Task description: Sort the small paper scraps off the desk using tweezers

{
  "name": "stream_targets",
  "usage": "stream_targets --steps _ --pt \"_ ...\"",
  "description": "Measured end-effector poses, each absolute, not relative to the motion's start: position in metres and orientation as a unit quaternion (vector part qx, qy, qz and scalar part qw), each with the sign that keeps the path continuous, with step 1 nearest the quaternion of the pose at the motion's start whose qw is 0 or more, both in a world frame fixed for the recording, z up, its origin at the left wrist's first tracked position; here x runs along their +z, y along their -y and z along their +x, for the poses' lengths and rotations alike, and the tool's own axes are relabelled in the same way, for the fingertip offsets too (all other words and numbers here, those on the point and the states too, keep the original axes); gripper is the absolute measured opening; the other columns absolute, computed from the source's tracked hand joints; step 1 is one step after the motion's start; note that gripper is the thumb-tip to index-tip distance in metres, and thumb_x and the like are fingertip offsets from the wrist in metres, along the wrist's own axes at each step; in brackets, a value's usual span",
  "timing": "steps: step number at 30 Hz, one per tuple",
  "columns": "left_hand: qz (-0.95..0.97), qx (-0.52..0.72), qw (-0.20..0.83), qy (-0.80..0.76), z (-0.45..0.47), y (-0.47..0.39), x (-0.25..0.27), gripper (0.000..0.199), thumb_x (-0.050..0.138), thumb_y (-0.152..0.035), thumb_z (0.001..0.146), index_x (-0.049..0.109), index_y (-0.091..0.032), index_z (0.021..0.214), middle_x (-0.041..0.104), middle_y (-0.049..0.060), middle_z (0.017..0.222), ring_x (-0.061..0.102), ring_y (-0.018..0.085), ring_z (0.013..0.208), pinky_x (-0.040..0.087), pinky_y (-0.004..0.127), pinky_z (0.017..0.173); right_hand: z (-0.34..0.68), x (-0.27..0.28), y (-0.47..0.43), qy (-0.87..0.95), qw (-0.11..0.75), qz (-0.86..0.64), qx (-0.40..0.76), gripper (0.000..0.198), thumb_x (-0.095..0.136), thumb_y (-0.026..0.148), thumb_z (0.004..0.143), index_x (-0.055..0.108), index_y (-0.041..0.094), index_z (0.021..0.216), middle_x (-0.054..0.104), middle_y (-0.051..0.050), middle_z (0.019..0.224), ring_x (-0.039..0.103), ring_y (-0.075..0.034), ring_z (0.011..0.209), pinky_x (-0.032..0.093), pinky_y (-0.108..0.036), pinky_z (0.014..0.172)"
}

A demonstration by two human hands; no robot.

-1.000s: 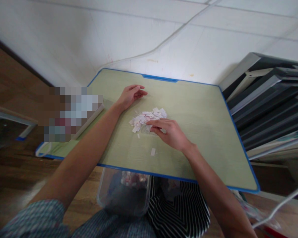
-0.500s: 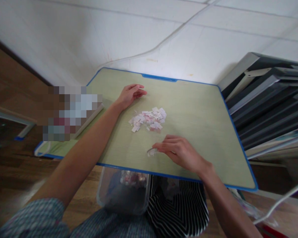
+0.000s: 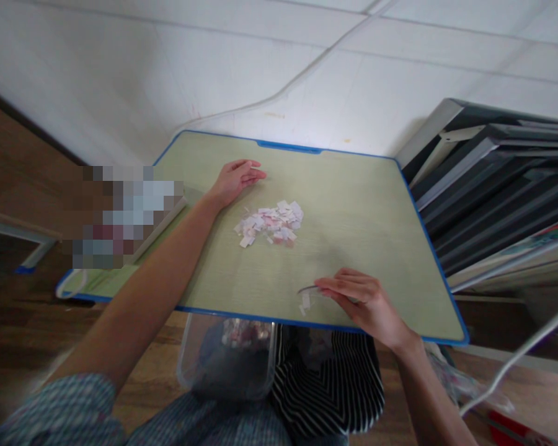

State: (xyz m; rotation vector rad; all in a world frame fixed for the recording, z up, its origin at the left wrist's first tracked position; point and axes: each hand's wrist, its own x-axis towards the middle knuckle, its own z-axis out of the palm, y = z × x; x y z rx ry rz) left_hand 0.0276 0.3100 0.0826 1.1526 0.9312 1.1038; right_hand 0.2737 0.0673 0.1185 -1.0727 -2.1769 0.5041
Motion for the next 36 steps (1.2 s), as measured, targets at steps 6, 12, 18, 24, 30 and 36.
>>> stream_targets --steps 6,12,18,24,30,36 --pt "0.508 0.475 0.594 -0.404 0.028 -0.31 0.083 0.019 0.052 -0.034 0.084 0.058 -0.016 0.085 0.067 0.004 0.073 0.065 0.012 0.077 0.046 0.025 0.082 0.279 0.116 -0.053 0.834 0.303 -0.385 0.254 0.03 0.057 0.012 0.084 0.066 0.029 0.106 0.071 -0.002 0.076 0.064 -0.016 0.068 0.052 -0.028 0.057" --pt "0.511 0.474 0.593 -0.403 0.028 -0.31 0.083 0.018 0.05 -0.033 0.085 0.057 -0.016 0.084 0.067 0.003 0.073 0.066 0.012 0.078 0.047 0.026 0.083 0.296 0.125 -0.037 0.836 0.269 -0.386 0.284 0.032 0.058 0.012 0.083 0.066 0.031 0.107 0.072 -0.003 0.077 0.065 -0.017 0.069 0.053 -0.029 0.058" --pt "0.509 0.476 0.594 -0.402 0.028 -0.309 0.083 0.016 0.046 -0.027 0.086 0.057 -0.016 0.084 0.068 0.002 0.072 0.065 0.01 0.076 0.047 0.023 0.08 0.299 0.123 -0.05 0.75 0.318 -0.54 0.21 0.017 0.066 0.026 0.077 0.071 0.025 0.093 0.074 -0.003 0.072 0.069 -0.019 0.061 0.056 -0.028 0.055" --pt "0.498 0.48 0.603 -0.397 0.028 -0.309 0.084 0.017 0.043 -0.023 0.087 0.058 -0.015 0.084 0.067 0.003 0.07 0.065 0.01 0.075 0.047 0.023 0.078 0.256 0.101 -0.09 0.623 0.377 -0.656 0.2 0.027 0.065 0.031 0.072 0.072 0.014 0.091 0.073 -0.007 0.071 0.066 -0.019 0.055 0.055 -0.03 0.049" --pt "0.49 0.485 0.607 -0.395 0.028 -0.309 0.083 0.017 0.044 -0.022 0.088 0.058 -0.014 0.084 0.067 0.001 0.067 0.063 0.007 0.067 0.044 0.018 0.067 0.197 0.098 -0.096 0.663 0.356 -0.579 0.314 0.024 0.062 0.021 0.073 0.072 0.015 0.094 0.074 -0.004 0.071 0.066 -0.016 0.056 0.055 -0.027 0.055" --pt "0.484 0.481 0.615 -0.394 0.029 -0.306 0.088 0.018 0.041 -0.019 0.089 0.057 -0.013 0.083 0.066 0.0 0.066 0.064 0.007 0.07 0.045 0.018 0.072 0.174 0.102 -0.088 0.741 0.288 -0.499 0.345 0.024 0.06 0.014 0.076 0.072 0.017 0.096 0.075 -0.005 0.082 0.067 -0.015 0.064 0.055 -0.027 0.062"
